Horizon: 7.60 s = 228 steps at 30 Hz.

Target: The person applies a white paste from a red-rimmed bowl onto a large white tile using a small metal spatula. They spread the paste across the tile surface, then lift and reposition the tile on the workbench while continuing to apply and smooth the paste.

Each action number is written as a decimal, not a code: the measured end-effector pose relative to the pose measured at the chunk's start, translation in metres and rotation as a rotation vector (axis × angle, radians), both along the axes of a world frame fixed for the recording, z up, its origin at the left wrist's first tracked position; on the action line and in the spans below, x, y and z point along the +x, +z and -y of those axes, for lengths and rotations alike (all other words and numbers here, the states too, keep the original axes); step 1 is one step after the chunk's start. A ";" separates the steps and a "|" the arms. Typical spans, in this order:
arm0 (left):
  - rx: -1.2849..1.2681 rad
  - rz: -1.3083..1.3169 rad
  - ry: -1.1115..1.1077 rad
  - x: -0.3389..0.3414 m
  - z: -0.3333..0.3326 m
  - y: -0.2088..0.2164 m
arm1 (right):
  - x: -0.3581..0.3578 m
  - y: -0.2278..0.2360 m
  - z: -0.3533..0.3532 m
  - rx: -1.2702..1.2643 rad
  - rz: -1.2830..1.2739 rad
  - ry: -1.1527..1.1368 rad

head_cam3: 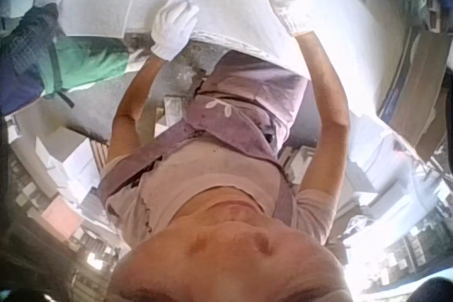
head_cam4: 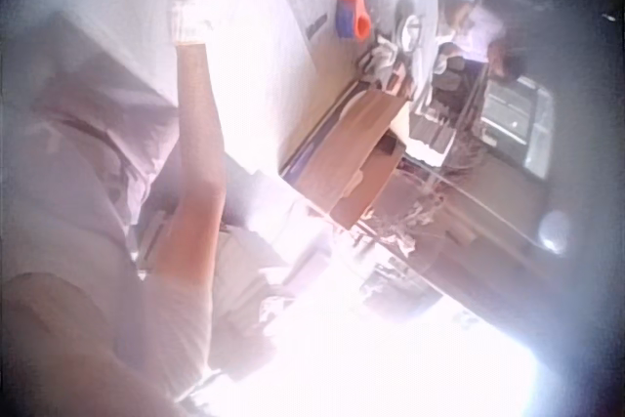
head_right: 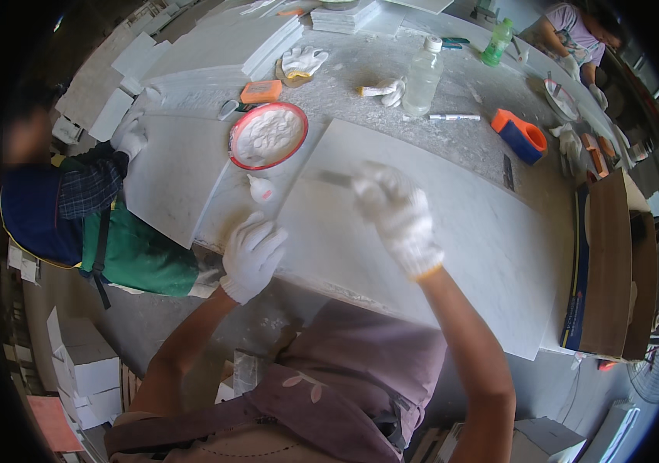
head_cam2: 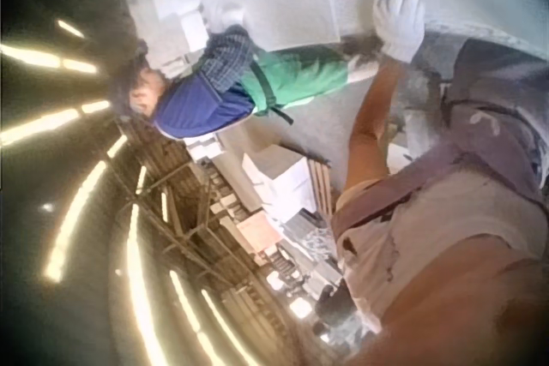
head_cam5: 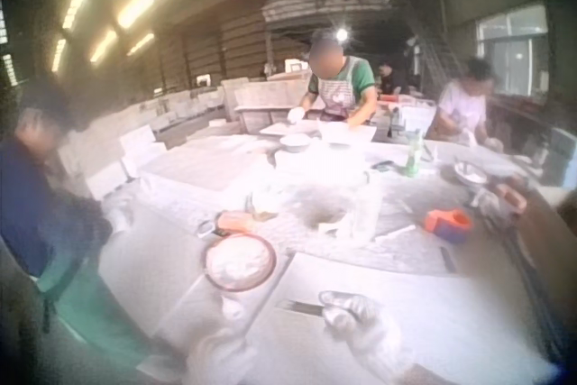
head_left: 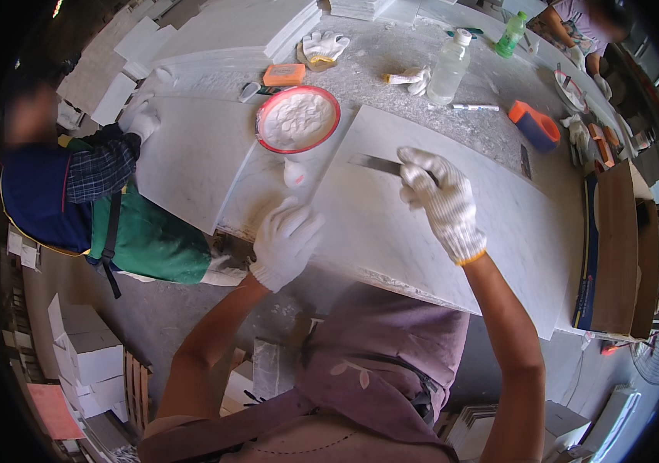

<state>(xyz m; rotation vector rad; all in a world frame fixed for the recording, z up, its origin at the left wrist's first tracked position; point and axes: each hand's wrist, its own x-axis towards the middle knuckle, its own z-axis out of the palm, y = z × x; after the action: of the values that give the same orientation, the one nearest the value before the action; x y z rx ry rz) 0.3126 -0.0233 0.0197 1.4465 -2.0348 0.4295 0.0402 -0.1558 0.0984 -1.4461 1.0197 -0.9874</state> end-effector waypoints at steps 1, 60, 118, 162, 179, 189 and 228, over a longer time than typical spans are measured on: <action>-0.001 -0.030 0.012 -0.005 0.005 -0.004 | 0.015 0.003 0.012 -0.013 -0.061 0.007; 0.163 -0.169 0.332 -0.035 -0.002 -0.036 | -0.156 -0.070 0.068 -0.417 -1.072 -0.347; 0.225 -0.143 0.328 -0.026 0.004 -0.041 | -0.374 -0.151 -0.286 0.380 -0.335 -0.909; 0.214 -0.507 0.326 -0.031 0.043 -0.058 | -0.296 -0.181 -0.418 0.072 -0.605 -0.864; 0.163 -0.416 0.230 -0.045 0.060 -0.050 | -0.255 -0.108 -0.384 0.658 0.056 -1.156; 0.304 -0.608 -0.080 -0.089 0.136 -0.044 | -0.277 -0.108 -0.341 0.726 0.316 -1.024; 0.006 -0.542 0.511 -0.027 0.015 -0.019 | -0.037 -0.018 -0.038 -0.396 -0.397 -0.124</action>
<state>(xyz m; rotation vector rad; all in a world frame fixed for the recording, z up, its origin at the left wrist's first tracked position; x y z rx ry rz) 0.2857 -0.0379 0.0011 1.8442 -1.2395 0.1967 0.0031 -0.1174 0.0805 -1.9809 1.2576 -1.0554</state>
